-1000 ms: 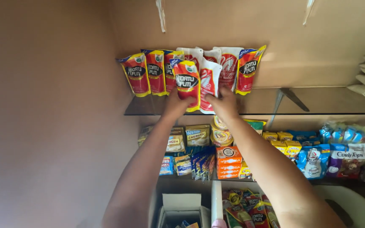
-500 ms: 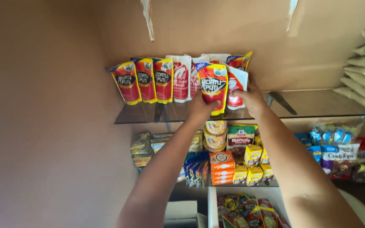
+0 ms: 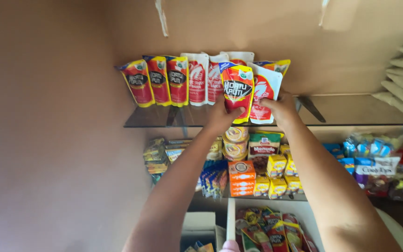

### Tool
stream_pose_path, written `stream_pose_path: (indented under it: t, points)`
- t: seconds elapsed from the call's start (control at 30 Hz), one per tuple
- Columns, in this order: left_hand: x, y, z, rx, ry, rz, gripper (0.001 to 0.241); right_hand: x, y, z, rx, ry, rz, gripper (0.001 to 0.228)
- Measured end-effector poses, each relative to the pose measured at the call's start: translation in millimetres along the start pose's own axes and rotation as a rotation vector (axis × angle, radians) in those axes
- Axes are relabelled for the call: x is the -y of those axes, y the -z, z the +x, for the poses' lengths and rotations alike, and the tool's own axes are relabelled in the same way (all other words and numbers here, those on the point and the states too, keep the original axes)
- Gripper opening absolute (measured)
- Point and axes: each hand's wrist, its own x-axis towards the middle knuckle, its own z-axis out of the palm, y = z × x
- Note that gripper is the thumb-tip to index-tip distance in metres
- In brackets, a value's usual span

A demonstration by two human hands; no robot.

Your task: Organizing and replenishing various food packets and grocery items on a shelf and in a storage bin.

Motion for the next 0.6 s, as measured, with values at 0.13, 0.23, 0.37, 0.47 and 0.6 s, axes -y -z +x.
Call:
stream_pose_path:
  t: [0.13,0.23,0.37,0.47,0.6]
  points:
    - [-36.2,-4.5,-35.2,0.105,-0.055,-0.221,0.063,49.4,-9.9,-57.9,-0.054,0.057,-0.094,0.036]
    - [-59.5,-13.8,-71.0,0.176,-0.065,-0.470,0.062,86.4,-6.9,-111.5,-0.032,0.063,-0.006,0.046]
    - [-79.6,-41.4,-131.2,0.285,-0.035,-0.787,0.064,107.9,13.1,-192.6,0.022,0.186,-0.052,0.062]
    - [-87.8,-73.2,-181.8,0.318,0.078,-0.937,0.073,104.7,39.6,-249.5,0.045,0.177,-0.092,0.067]
    - [-72.0,-119.9,-251.6,0.345,0.272,-1.038,0.081,75.8,78.8,-329.6,-0.009,0.073,-0.183,0.069]
